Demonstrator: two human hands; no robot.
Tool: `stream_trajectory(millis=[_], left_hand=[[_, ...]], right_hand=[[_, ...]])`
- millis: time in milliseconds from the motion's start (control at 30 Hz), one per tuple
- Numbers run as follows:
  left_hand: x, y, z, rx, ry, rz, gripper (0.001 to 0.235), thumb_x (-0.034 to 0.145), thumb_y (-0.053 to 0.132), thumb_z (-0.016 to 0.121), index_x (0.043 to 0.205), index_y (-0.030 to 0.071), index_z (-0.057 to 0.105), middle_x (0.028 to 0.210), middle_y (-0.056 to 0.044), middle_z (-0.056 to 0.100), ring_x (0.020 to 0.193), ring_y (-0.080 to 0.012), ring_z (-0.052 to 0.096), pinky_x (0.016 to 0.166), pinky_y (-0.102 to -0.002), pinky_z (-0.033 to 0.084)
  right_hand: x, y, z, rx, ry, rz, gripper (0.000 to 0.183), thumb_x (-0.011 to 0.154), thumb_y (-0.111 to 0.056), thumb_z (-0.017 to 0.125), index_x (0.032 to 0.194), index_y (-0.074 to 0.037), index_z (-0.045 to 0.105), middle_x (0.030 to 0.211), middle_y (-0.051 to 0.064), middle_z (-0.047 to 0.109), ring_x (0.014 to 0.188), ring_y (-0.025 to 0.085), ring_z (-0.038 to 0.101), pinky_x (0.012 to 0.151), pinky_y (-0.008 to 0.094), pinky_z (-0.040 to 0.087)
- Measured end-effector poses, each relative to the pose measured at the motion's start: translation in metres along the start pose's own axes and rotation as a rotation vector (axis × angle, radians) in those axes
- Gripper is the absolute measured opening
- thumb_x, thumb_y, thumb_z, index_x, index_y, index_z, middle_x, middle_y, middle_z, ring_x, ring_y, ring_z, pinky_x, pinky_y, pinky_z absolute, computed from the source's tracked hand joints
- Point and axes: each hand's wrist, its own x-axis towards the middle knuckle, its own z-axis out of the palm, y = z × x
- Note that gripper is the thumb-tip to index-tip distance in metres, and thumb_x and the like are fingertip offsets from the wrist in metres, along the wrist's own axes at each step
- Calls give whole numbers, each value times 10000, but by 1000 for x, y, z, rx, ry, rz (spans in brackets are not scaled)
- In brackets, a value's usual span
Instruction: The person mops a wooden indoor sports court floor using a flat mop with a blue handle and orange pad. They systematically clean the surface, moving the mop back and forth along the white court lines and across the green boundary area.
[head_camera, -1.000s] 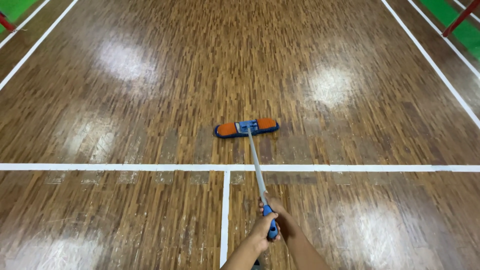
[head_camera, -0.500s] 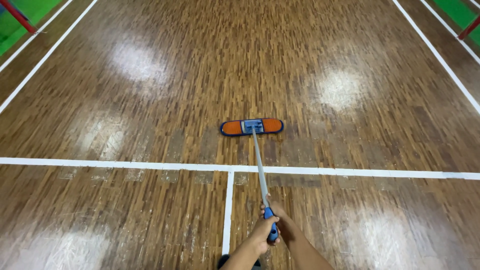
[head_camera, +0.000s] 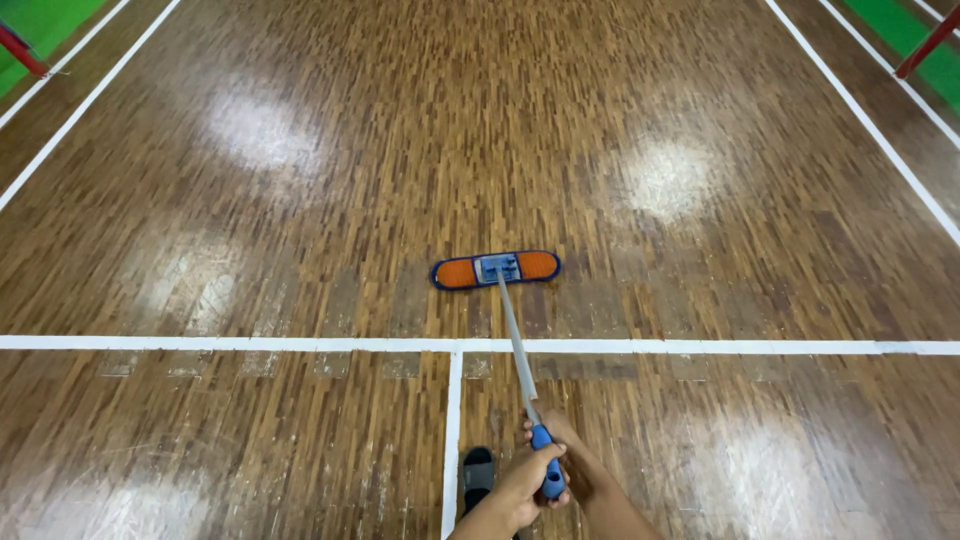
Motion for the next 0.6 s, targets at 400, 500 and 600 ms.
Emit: stream_trajectory(millis=[400, 500, 600], left_hand=[[52, 40, -8, 105, 66, 20, 217, 991, 246, 688, 871, 82, 613, 679, -135, 631, 477, -238, 588, 357, -299, 477], [56, 61, -1, 145, 30, 27, 201, 1033, 256, 638, 945, 79, 598, 690, -138, 644, 429, -245, 593, 336, -290, 473], [77, 76, 3, 176, 85, 35, 214, 1004, 264, 649, 931, 72, 590, 679, -141, 654, 411, -243, 581, 334, -312, 478]], right_hand=[[276, 0, -40, 102, -49, 12, 361, 1071, -370, 467, 972, -30, 535, 658, 80, 532, 468, 193, 499, 421, 313, 430], [279, -21, -33, 17, -22, -69, 322, 1059, -356, 495, 901, -76, 523, 627, 45, 515, 478, 168, 514, 424, 282, 458], [298, -36, -32, 74, -4, -23, 333, 1076, -356, 461, 964, -50, 532, 655, 42, 497, 482, 178, 482, 417, 284, 395]])
